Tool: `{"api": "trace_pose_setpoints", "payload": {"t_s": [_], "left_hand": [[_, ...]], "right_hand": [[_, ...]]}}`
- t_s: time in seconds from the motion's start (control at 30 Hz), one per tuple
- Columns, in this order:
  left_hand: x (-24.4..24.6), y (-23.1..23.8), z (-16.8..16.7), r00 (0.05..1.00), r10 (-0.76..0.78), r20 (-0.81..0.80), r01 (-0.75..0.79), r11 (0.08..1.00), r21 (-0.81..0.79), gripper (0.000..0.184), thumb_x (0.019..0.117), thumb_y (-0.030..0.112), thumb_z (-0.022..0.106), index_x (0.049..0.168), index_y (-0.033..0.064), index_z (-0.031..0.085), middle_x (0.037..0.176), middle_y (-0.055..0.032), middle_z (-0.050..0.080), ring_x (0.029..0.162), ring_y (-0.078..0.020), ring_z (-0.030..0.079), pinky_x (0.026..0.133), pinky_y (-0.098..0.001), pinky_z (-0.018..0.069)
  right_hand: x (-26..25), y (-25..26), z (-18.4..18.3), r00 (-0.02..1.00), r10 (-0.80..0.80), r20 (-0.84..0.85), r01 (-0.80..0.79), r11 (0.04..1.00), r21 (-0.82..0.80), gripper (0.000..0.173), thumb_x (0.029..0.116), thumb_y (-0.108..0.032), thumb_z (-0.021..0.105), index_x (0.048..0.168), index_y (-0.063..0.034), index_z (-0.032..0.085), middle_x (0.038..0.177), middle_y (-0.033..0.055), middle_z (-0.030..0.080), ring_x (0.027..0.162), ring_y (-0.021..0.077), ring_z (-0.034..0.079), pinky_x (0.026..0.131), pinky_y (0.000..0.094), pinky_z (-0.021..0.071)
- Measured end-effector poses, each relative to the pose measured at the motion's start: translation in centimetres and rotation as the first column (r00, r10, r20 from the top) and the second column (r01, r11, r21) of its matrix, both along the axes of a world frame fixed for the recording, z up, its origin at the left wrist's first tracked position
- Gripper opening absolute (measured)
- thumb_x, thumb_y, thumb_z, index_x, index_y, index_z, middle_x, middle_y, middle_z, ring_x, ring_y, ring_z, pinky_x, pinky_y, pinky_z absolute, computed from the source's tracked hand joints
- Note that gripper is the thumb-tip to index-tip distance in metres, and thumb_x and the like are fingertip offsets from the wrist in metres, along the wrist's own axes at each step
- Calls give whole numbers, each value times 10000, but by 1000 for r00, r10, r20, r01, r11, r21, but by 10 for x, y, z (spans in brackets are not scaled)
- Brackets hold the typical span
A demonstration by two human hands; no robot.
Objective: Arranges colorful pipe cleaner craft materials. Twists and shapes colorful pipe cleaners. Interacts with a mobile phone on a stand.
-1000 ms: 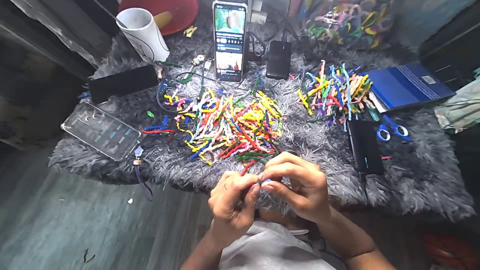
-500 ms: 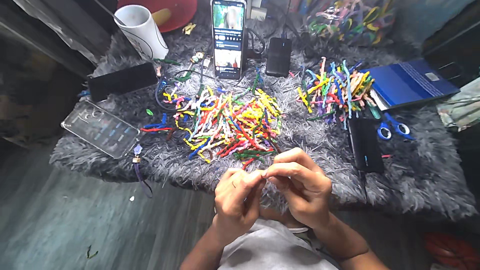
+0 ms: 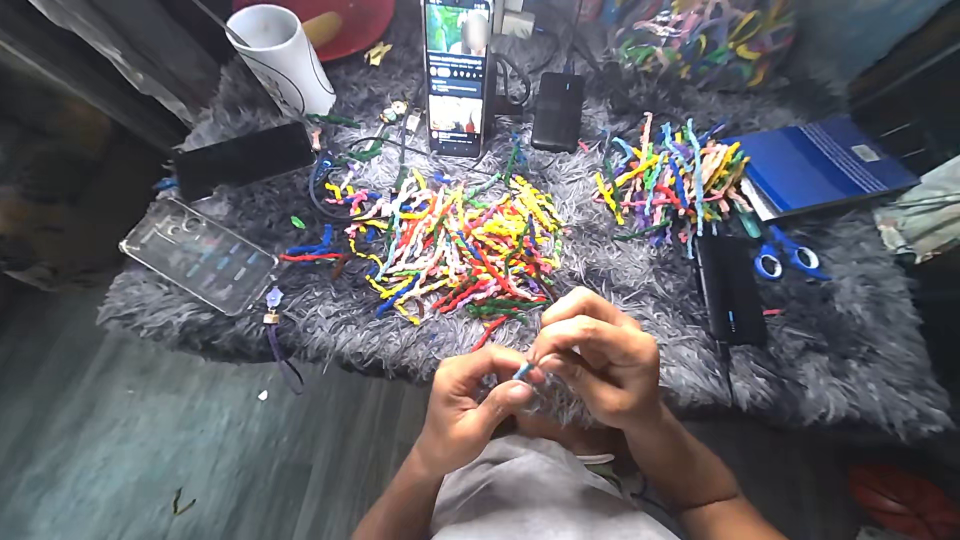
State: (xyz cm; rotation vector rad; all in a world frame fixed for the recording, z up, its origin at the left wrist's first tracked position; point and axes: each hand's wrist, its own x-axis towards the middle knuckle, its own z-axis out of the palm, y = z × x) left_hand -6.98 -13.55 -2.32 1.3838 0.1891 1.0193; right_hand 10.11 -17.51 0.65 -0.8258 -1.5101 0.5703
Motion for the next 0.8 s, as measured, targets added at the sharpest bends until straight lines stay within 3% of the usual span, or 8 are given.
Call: {"api": "trace_pose_setpoints", "payload": {"t_s": [0.07, 0.13, 0.2, 0.3, 0.6, 0.7, 0.8], "left_hand": [[-1, 2, -2, 944, 308, -115, -266, 921, 285, 230, 1062, 290, 564, 1075, 96, 687, 948, 81, 693, 871, 84, 603, 804, -102, 486], [-1, 2, -3, 849, 508, -148, -385, 785, 485, 238, 1060, 296, 570, 1044, 85, 680, 901, 17, 684, 882, 0, 615, 868, -179, 475], [0, 2, -4, 796, 586, -152, -411, 708, 574, 234, 1055, 297, 579, 1055, 85, 678, 903, 0, 682, 893, -28, 624, 905, -201, 476], [1, 3, -5, 769, 622, -144, -420, 663, 620, 214, 1051, 256, 589, 1056, 68, 690, 899, -26, 683, 895, -61, 630, 920, -221, 471], [2, 6, -5, 794, 600, -98, -437, 675, 594, 169, 1041, 178, 602, 1053, 55, 717, 857, -31, 693, 872, -68, 649, 918, -229, 492], [5, 0, -5, 880, 460, -122, -349, 798, 492, 216, 1073, 154, 512, 1058, 20, 680, 779, -44, 651, 763, -47, 617, 842, -199, 501], [3, -3, 1, 989, 101, -109, -81, 981, 177, 265, 1101, 199, 467, 1036, 34, 665, 733, 35, 586, 637, 78, 514, 614, -83, 442]], "right_hand": [[1, 1, -2, 999, -47, 0, 47, 999, -13, 149, 1038, -180, 619, 1013, -47, 681, 980, -10, 640, 866, -61, 598, 760, 88, 512], [0, 2, -2, 997, -75, -12, 74, 997, -34, 136, 1030, -166, 627, 1011, -48, 690, 982, -16, 640, 858, -59, 601, 755, 94, 524], [-1, 3, -3, 995, -97, -31, 96, 994, -47, 137, 1027, -163, 629, 1006, -45, 694, 986, -19, 641, 852, -56, 604, 743, 95, 531], [-3, 4, -3, 990, -121, -67, 117, 991, -61, 142, 1030, -170, 623, 1001, -50, 692, 984, -29, 647, 846, -56, 603, 744, 100, 532], [-10, 2, -8, 981, -77, -177, 63, 994, -85, 104, 1009, -143, 651, 1015, -66, 721, 1008, -37, 689, 878, -43, 640, 762, 116, 552], [-9, 0, -8, 973, -50, -225, 38, 998, -55, 102, 1011, -128, 644, 1043, -94, 734, 1019, -65, 677, 920, -49, 627, 793, 106, 535], [-8, -2, -8, 948, 38, -316, -49, 998, -27, 120, 1011, -122, 643, 1071, -99, 744, 1035, -77, 684, 944, -46, 634, 803, 105, 539]]}}
